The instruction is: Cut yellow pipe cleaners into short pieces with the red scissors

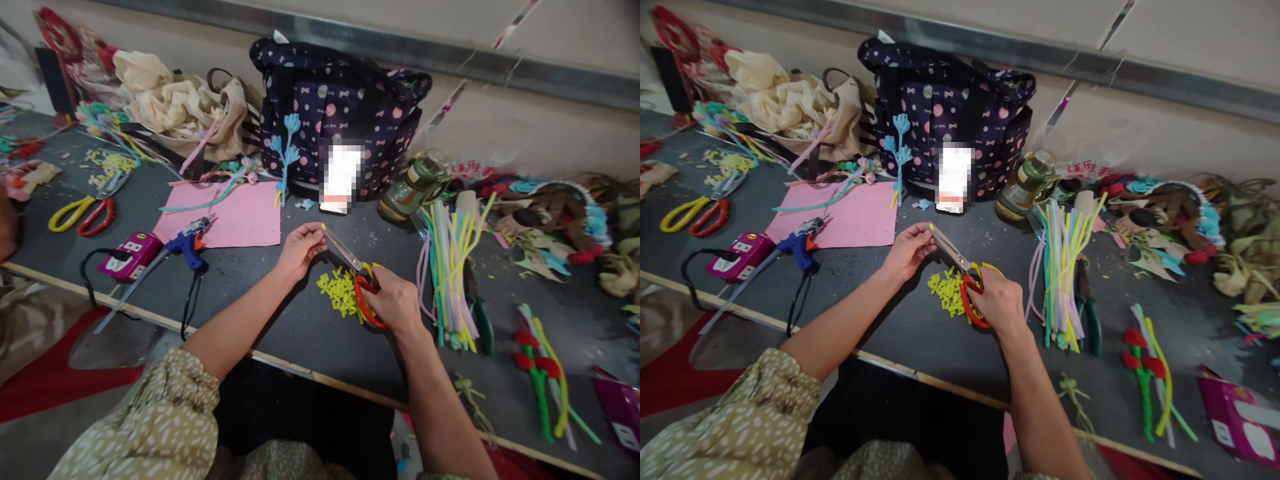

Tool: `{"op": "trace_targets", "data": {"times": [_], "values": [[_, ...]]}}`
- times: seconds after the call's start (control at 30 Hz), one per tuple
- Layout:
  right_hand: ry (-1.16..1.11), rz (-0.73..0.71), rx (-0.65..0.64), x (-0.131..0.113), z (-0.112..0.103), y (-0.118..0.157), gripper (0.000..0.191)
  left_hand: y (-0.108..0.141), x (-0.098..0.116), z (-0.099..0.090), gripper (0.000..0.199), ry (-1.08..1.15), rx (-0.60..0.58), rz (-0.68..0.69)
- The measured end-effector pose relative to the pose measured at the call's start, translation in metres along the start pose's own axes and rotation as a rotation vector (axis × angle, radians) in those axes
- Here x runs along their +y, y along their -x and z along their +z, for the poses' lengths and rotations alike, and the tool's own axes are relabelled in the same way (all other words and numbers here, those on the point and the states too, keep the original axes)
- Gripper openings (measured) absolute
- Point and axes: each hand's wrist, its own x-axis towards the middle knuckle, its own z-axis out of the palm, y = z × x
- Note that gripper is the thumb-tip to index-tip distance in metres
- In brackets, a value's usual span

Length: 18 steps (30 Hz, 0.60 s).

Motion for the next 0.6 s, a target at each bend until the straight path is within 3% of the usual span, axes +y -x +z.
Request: {"op": "trace_targets", "data": {"times": [0.6], "values": [[0.002,0.002,-0.004,-0.0030,-0.0016,-0.0010,0.020,0.0028,0.0022,0.0034,0.016,0.023,0.031,-0.018]]}}
